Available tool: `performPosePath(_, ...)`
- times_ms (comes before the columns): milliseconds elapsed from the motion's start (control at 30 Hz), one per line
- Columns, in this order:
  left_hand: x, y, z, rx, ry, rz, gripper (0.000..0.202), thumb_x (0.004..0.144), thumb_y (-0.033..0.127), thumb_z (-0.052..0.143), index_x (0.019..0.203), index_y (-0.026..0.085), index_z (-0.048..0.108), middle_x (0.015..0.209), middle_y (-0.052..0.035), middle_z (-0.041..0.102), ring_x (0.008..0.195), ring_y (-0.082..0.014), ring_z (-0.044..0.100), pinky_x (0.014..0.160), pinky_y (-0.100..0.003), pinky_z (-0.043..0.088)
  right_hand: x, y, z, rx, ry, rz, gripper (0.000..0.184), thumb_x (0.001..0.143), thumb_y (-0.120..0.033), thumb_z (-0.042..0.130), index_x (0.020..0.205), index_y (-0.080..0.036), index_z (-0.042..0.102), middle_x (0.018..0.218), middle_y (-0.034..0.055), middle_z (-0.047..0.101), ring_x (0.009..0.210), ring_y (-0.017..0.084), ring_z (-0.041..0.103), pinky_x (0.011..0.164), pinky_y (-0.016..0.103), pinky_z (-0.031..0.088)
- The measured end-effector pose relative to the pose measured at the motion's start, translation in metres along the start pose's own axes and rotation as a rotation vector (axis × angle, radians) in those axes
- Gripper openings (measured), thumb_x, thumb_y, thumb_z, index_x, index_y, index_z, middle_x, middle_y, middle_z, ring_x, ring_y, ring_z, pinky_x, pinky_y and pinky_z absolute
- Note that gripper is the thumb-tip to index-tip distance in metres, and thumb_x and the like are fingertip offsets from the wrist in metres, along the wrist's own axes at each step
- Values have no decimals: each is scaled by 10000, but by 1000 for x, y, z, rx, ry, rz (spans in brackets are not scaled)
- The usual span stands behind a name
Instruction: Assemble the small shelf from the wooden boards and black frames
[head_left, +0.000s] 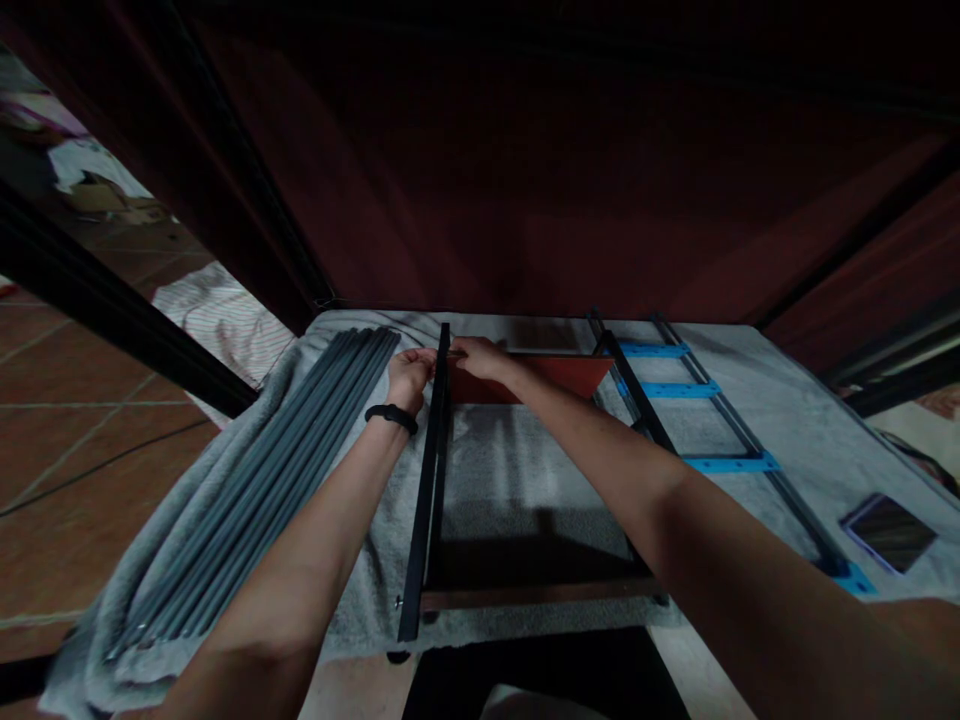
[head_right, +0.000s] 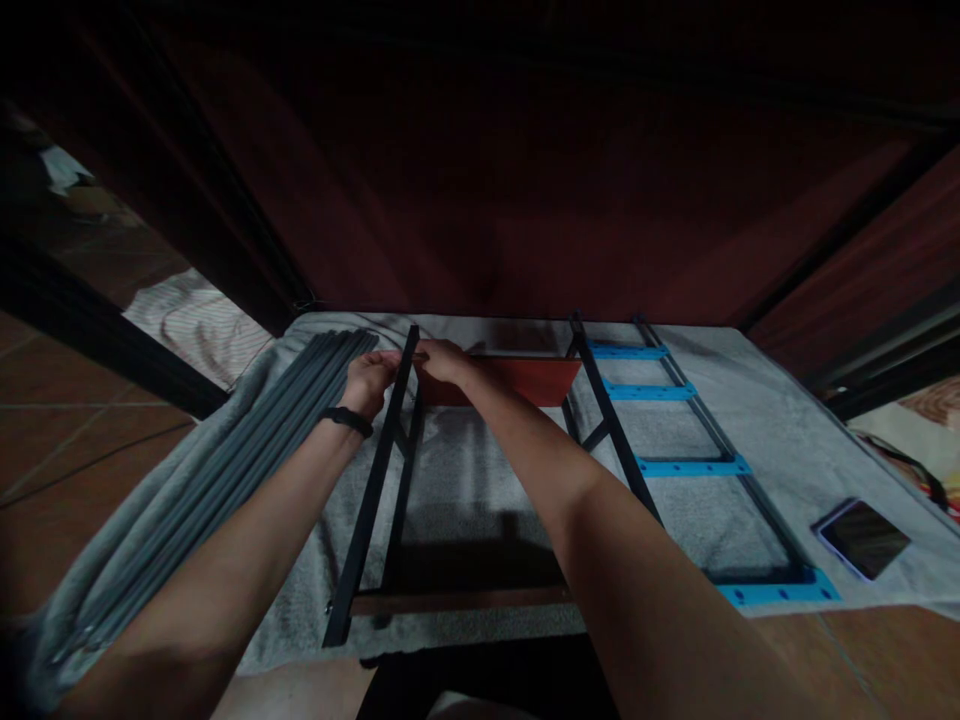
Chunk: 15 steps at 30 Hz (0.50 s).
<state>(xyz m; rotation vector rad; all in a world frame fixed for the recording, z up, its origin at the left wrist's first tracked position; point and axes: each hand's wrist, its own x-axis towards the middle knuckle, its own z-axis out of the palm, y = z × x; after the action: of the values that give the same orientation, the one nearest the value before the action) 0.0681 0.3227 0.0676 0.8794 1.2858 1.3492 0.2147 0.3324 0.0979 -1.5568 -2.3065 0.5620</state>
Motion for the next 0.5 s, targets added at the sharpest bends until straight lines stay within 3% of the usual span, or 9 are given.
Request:
performPosePath(100,0,1,-2,-21,19,2,97,637,150,688,707,136,622,601,-9,611,504,-89,525,507,-199,400,0,1,0,1,7,-13,301,829,-149,573,1103,-219,675,1101,11,710,983,187,622,814,240,444)
performPosePath(200,1,-1,-1,3,63,-16,185,689,254,699,623,152,560,531,3,553,454,-88,477,462,-200,354,0,1,0,-3,7,-20,322,826,-139,566,1121,-217,668,1124,13,706,1000,185,620,820,241,443)
performPosePath(300,3,-2,1,33,48,-23,176,684,202,676,573,143,553,490,5,518,424,-78,431,437,-197,307,-1,0,-1,-8,5,-6,323,822,-138,572,1122,-212,665,1117,14,707,991,187,619,825,244,444)
performPosePath(400,2,1,2,19,33,-22,67,642,128,663,633,132,596,526,6,549,448,-78,457,459,-194,332,-3,-2,-2,2,-2,4,308,826,-145,570,1112,-210,666,1089,10,710,960,181,620,814,240,445)
performPosePath(500,-2,4,2,2,44,-34,103,660,170,687,656,145,587,541,5,556,467,-92,483,474,-203,356,-5,-4,-4,8,-7,12,295,827,-147,567,1096,-211,669,1082,10,712,963,181,621,804,235,445)
